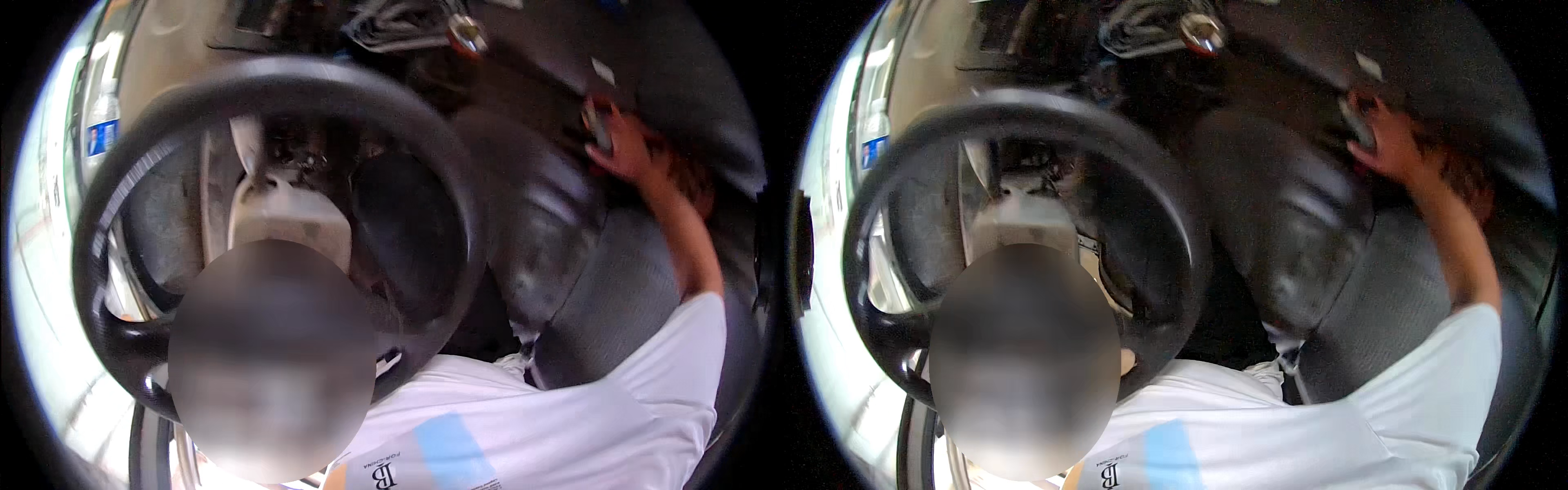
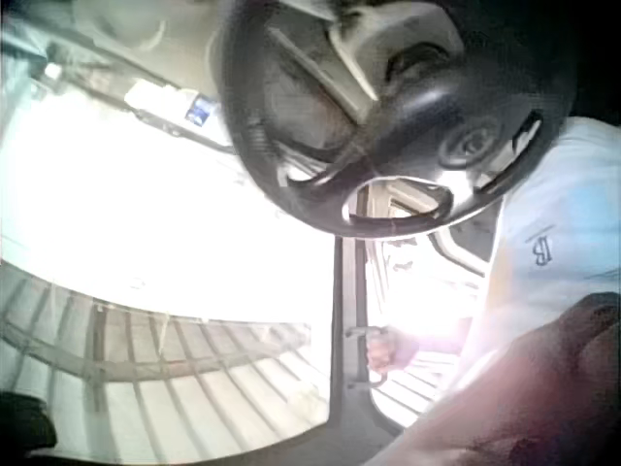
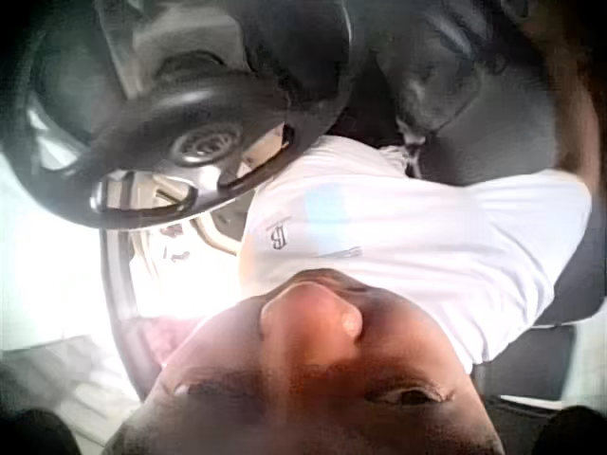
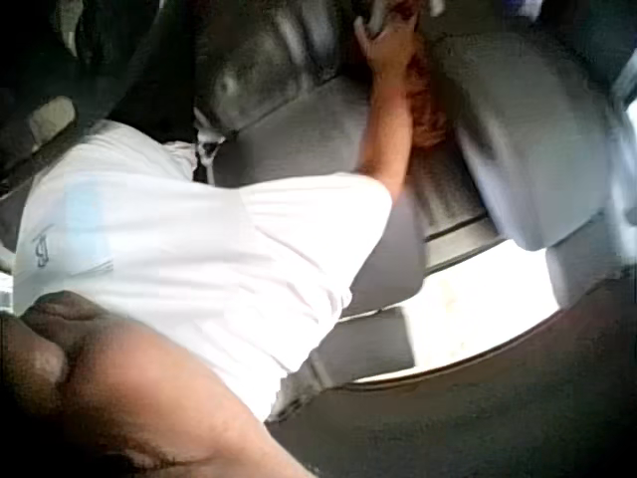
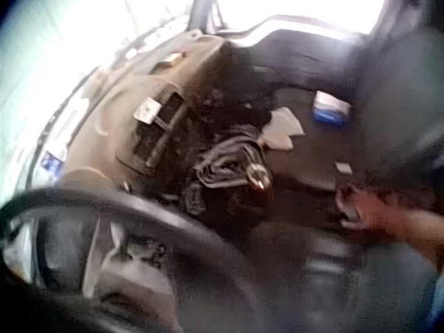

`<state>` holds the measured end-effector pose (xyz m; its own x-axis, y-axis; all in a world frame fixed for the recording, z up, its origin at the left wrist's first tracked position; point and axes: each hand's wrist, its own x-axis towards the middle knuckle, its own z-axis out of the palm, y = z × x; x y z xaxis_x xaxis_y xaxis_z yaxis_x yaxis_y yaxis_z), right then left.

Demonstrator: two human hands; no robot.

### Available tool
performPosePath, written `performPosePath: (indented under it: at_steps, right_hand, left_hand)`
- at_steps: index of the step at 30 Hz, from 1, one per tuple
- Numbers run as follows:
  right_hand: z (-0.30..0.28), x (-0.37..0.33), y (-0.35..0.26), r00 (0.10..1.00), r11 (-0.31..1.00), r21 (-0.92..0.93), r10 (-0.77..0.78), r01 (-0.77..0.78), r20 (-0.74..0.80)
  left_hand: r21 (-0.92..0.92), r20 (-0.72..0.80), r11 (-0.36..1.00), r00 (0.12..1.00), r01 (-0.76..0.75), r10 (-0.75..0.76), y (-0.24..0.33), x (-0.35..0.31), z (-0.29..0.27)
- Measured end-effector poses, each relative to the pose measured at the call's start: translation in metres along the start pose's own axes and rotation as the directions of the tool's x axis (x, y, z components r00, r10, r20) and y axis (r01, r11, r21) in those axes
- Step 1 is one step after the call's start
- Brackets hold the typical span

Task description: The person operates a red pallet jack to lift and transport stacks of wood panels through a manufacturing facility, maneuvers the load near a light truck, and then enters the driver's seat of the vehicle.

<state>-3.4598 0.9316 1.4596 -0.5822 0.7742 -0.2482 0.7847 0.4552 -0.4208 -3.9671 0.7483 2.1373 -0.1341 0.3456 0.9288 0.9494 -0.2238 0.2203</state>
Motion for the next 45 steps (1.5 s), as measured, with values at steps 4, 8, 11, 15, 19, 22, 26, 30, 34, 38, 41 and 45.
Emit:
performPosePath:
  at_steps: [4, 8, 11, 15, 19, 22, 26, 30, 34, 38, 41, 45]
  right_hand:
    - [0.031, -0.016, -0.003, 0.977, 0.993, 0.066, -0.081, 0.096, -0.198]
    - [0.057, -0.019, 0.003, 0.966, 0.96, 0.255, -0.045, 0.112, -0.255]
    - [0.046, -0.017, 0.001, 0.958, 0.949, 0.273, -0.076, 0.154, -0.277]
    - [0.045, -0.023, 0.009, 0.948, 0.95, 0.264, -0.082, 0.168, -0.307]
    - [0.037, -0.023, 0.005, 0.971, 0.943, 0.309, -0.051, 0.124, -0.232]
    - [0.036, -0.026, 0.003, 0.985, 0.959, 0.277, -0.008, 0.056, -0.172]
    - [0.041, -0.023, 0.004, 0.962, 0.927, 0.337, -0.079, 0.167, -0.26]
    - [0.045, -0.024, 0.007, 0.931, 0.922, 0.336, -0.066, 0.194, -0.358]
    - [0.039, -0.014, 0.014, 0.954, 0.928, 0.34, -0.049, 0.153, -0.295]
    - [0.043, -0.017, 0.012, 0.865, 0.914, 0.19, -0.249, 0.359, -0.436]
    - [0.069, -0.028, 0.022, 0.89, 0.924, 0.229, -0.193, 0.307, -0.414]
    - [0.072, -0.034, 0.042, 0.919, 0.939, 0.19, -0.215, 0.287, -0.33]
  left_hand:
    - [0.101, -0.09, 0.991, 0.993, 0.09, -0.081, 0.007, -0.023, -0.017]
    - [0.162, -0.17, 0.97, 0.973, 0.181, -0.153, 0.039, -0.029, -0.055]
    - [0.172, -0.255, 0.955, 0.947, 0.243, -0.195, 0.058, -0.036, -0.078]
    - [0.107, -0.314, 0.942, 0.91, 0.318, -0.272, 0.066, -0.04, -0.101]
    - [0.152, -0.26, 0.938, 0.929, 0.31, -0.265, 0.07, -0.041, -0.134]
    - [0.163, -0.228, 0.944, 0.942, 0.287, -0.247, 0.066, -0.047, -0.129]
    - [0.054, -0.193, 0.944, 0.931, 0.325, -0.309, 0.064, -0.036, -0.179]
    - [0.099, -0.356, 0.926, 0.881, 0.365, -0.31, 0.065, -0.049, -0.138]
    - [0.159, -0.386, 0.927, 0.886, 0.34, -0.258, 0.054, -0.067, -0.117]
    - [0.196, -0.232, 0.958, 0.959, 0.209, -0.162, 0.043, -0.063, -0.166]
    - [0.753, -0.216, 0.64, 0.976, 0.152, 0.023, 0.053, -0.078, -0.13]
    - [0.994, -0.051, 0.106, 0.987, 0.035, 0.154, 0.093, -0.111, -0.053]
